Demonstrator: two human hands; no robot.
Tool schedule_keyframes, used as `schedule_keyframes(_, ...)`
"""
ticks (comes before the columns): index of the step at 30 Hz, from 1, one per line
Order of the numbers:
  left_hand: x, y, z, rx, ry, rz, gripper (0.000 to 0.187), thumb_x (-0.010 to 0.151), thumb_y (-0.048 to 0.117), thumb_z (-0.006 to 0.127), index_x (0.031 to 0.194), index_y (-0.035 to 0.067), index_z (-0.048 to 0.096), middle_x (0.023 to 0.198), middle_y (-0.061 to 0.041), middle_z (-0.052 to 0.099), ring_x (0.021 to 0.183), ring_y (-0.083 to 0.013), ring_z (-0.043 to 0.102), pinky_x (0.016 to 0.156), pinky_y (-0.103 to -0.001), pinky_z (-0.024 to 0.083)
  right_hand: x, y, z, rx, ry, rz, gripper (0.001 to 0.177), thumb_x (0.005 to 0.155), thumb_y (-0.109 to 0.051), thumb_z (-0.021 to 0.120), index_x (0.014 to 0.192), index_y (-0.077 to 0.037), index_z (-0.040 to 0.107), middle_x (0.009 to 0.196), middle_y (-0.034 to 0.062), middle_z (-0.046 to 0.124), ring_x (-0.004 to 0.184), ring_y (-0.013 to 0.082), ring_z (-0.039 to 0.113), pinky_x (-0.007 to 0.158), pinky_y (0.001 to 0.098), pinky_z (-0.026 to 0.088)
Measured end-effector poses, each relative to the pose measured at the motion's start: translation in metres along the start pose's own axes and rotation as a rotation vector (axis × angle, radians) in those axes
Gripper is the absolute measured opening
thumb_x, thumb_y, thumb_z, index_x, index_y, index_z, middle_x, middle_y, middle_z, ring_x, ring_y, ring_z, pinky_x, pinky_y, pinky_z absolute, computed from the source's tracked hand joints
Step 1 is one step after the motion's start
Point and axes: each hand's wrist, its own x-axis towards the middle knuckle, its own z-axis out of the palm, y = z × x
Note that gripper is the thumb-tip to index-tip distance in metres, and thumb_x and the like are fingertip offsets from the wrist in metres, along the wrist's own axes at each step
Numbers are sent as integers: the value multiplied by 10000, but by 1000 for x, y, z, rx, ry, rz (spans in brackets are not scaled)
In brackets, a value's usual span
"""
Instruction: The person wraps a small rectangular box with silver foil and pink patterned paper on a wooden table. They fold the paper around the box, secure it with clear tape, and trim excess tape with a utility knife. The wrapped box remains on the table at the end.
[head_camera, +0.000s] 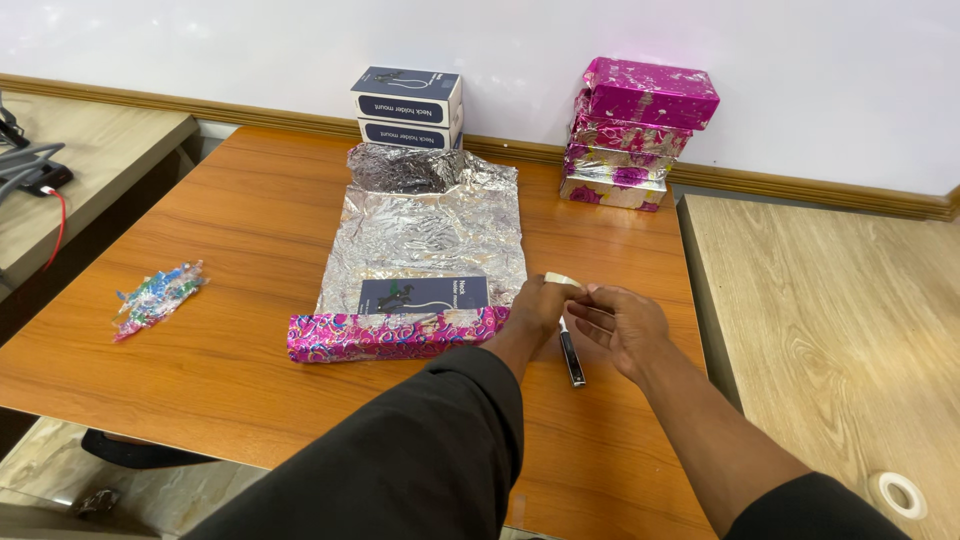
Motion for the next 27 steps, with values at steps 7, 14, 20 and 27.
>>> schedule_keyframes(7, -8, -12, -2, -58, -56, 74, 484, 754, 277, 727, 1116, -41, 686, 1114, -204, 717, 1024, -285, 658, 871, -368, 494, 5, 8, -9, -137, 97, -4, 133, 911, -44, 691, 1044, -55, 694, 965, 79, 746, 894, 205, 735, 813, 348, 610)
schedule_keyframes(14, 7, -11, -4, -89, -176, 12, 490, 785, 266, 739, 1147, -62, 701, 1124, -153, 735, 1034, -250, 674, 872, -360, 488, 13, 16, -19, -137, 92, -58, 111, 898, -24, 714, 993, -60, 671, 885, 55, 705, 768, 155, 681, 725, 310, 580)
schedule_keyframes(20, -6, -9, 1, 66, -79, 29, 452, 750, 173, 789, 1146, -35, 721, 1069, -161, 759, 992, -257, 701, 850, -359, 509, 14, 25, -18, -152, 187, -107, 95, 878, -22, 753, 939, -47, 685, 829, 54, 683, 672, 132, 631, 611, 257, 517)
schedule_keyframes(27, -22, -2, 14, 98, -19, -19, 425, 802, 162, 800, 1167, -18, 680, 1118, -156, 730, 1031, -246, 699, 878, -367, 530, 8, 36, -10, -196, 311, -222, 121, 838, 5, 771, 908, -21, 676, 812, 53, 666, 646, 116, 594, 588, 235, 505)
